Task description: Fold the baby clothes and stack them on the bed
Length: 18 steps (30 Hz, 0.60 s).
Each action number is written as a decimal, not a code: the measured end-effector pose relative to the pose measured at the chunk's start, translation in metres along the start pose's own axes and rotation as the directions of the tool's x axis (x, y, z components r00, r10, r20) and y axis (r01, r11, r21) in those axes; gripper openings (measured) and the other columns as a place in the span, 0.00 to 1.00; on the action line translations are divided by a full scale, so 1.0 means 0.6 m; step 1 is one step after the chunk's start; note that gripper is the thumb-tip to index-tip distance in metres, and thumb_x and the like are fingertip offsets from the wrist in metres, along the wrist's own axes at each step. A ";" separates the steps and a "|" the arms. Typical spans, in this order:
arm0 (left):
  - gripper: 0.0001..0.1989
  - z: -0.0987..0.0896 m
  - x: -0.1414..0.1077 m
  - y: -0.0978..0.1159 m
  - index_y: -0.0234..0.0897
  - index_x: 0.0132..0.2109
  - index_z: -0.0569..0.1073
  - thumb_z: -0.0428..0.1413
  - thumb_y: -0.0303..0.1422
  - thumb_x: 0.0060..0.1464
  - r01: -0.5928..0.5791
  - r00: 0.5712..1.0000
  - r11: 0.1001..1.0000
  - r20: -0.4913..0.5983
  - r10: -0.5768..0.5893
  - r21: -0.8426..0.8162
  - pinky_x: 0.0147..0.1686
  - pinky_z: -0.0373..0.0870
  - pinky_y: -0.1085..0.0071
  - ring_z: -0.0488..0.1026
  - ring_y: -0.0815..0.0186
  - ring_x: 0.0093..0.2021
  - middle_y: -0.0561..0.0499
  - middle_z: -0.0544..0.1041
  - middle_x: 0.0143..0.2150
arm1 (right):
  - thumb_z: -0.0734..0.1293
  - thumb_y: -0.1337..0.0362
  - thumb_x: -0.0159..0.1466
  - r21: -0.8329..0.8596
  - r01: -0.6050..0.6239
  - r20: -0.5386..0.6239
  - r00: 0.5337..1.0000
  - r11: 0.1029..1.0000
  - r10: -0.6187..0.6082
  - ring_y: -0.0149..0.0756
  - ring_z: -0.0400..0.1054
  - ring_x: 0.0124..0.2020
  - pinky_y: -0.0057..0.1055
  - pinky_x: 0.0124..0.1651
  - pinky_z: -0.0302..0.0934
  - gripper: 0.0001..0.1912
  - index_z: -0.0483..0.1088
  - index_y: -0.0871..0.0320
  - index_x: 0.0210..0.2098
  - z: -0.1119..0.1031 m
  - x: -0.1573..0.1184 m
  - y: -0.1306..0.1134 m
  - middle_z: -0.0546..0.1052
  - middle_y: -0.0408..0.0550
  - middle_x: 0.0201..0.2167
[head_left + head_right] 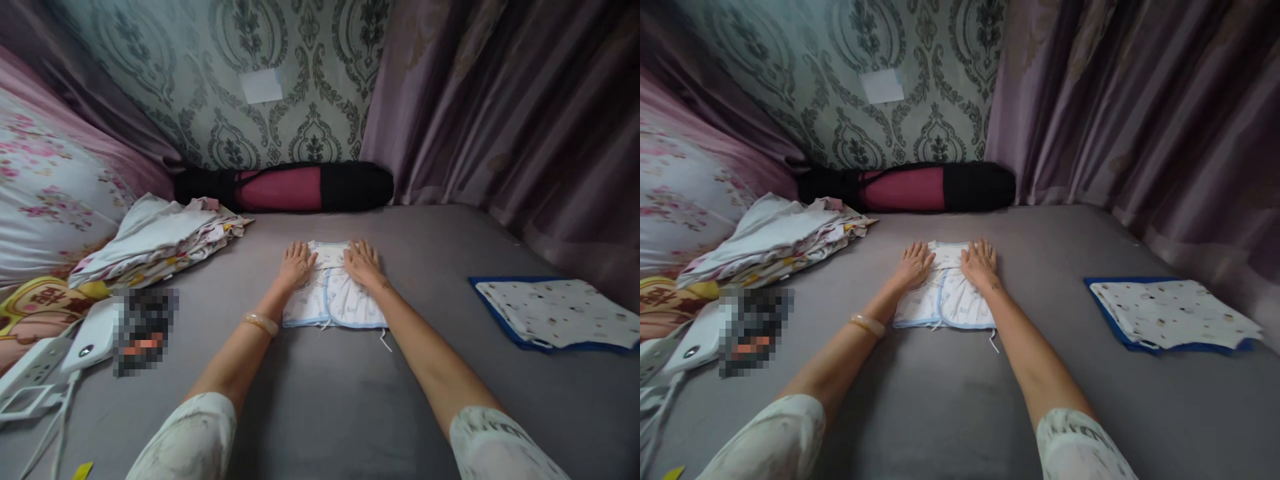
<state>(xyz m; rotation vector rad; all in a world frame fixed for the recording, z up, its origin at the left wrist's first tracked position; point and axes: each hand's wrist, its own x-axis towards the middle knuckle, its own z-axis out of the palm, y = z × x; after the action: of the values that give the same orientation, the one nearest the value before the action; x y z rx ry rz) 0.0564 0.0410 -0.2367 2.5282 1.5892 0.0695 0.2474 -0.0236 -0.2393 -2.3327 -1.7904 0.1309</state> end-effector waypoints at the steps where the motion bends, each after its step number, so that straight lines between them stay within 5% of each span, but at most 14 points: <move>1: 0.35 0.001 -0.002 -0.004 0.29 0.70 0.49 0.30 0.48 0.65 -0.005 1.000 1.000 -0.008 0.005 -0.002 0.67 0.41 0.54 0.40 0.52 0.71 0.40 0.46 0.72 | 0.44 0.54 0.71 -0.011 -0.006 -0.018 1.000 1.000 0.005 0.48 0.40 0.70 0.48 0.67 0.36 0.32 0.50 0.65 0.68 -0.001 -0.001 0.008 0.51 0.60 0.69; 11: 0.35 -0.013 -0.018 -0.011 0.29 0.70 0.47 0.29 0.48 0.65 -0.033 0.999 0.999 0.019 0.033 0.017 0.66 0.40 0.48 0.38 0.53 0.72 0.41 0.44 0.72 | 0.46 0.56 0.71 -0.031 0.050 -0.041 0.998 0.998 -0.051 0.49 0.42 0.69 0.46 0.67 0.38 0.31 0.51 0.67 0.67 -0.015 -0.027 0.029 0.50 0.61 0.69; 18: 0.35 -0.011 -0.103 0.037 0.34 0.70 0.48 0.30 0.50 0.65 -0.327 0.945 0.943 -0.008 0.328 0.064 0.68 0.37 0.55 0.38 0.57 0.72 0.45 0.46 0.72 | 0.46 0.53 0.71 -0.013 0.307 0.069 0.950 0.952 -0.305 0.44 0.36 0.71 0.50 0.68 0.32 0.30 0.48 0.56 0.69 -0.023 -0.114 0.009 0.45 0.52 0.71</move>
<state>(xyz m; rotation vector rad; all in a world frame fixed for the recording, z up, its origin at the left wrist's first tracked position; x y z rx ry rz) 0.0483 -0.0232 -0.2240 2.8231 1.1761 0.0823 0.2373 -0.0921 -0.2305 -2.0531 -2.1710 0.1417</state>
